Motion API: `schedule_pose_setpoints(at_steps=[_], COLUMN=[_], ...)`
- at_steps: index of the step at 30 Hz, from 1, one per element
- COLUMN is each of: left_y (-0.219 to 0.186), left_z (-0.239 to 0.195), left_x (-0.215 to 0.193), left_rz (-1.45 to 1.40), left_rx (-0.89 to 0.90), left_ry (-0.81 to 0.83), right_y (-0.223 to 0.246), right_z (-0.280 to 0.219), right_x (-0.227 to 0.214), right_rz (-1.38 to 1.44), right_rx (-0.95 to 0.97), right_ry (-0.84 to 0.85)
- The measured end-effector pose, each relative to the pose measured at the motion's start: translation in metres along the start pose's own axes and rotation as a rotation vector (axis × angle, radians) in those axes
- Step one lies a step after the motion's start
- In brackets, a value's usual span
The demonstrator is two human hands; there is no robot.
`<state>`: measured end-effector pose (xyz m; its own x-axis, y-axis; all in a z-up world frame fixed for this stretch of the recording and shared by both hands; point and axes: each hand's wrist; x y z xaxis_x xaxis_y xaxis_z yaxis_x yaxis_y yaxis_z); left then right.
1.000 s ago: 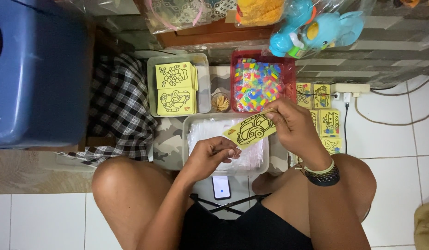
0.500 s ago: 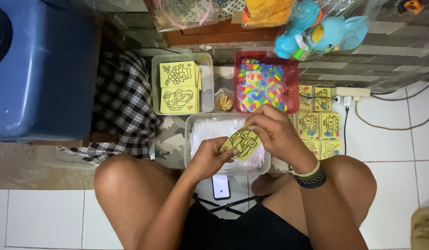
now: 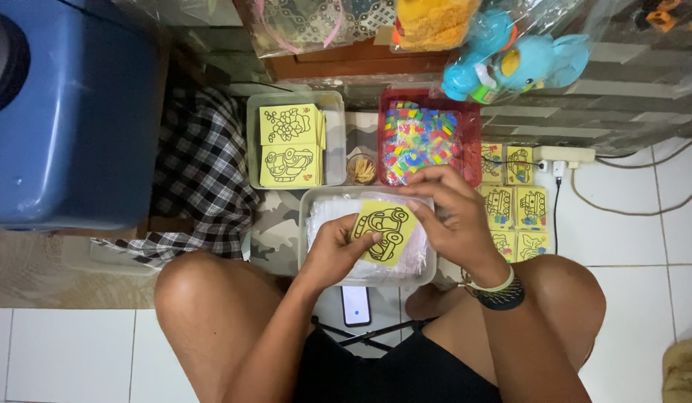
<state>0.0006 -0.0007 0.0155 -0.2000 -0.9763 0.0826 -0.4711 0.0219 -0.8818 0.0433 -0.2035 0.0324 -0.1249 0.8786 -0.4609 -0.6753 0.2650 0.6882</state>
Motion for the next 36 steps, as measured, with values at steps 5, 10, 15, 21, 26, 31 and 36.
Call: schedule_pose_setpoints(at_steps=[5,10,15,21,26,31,36], left_y=[0.004,-0.002,0.015,0.005,0.016,0.02,0.046], left_z=[0.003,0.001,0.007,0.0,0.006,0.011,0.012], left_x=[-0.003,-0.004,-0.005,-0.003,-0.005,-0.003,-0.007], left_rz=[-0.042,-0.057,-0.074,-0.066,-0.052,-0.055,0.057], left_rx=[0.018,0.012,-0.026,-0.033,-0.046,-0.042,-0.033], left_ry=[-0.031,-0.03,-0.025,-0.038,-0.056,-0.044,0.037], right_y=[0.002,0.003,0.006,0.0,-0.001,-0.003,-0.011], right_z=[-0.004,0.001,-0.002,-0.003,-0.007,-0.009,-0.01], right_x=[0.004,-0.004,0.003,-0.002,0.012,0.013,0.012], right_rz=[0.048,0.098,0.114,0.057,0.122,0.09,0.019], right_rx=[0.038,0.077,0.11,0.156,0.166,0.188,0.185], right_ry=[0.092,0.068,0.191,0.163,0.205,0.166,0.11])
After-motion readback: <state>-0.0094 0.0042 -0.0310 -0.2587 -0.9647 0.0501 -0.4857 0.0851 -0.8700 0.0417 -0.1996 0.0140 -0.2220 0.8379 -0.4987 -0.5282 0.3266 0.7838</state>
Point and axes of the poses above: each hand's wrist, its own z-axis towards the middle knuckle, its own x-axis out of the palm, y = z × x, and after that the axes turned 11 degrees about -x, right-handed
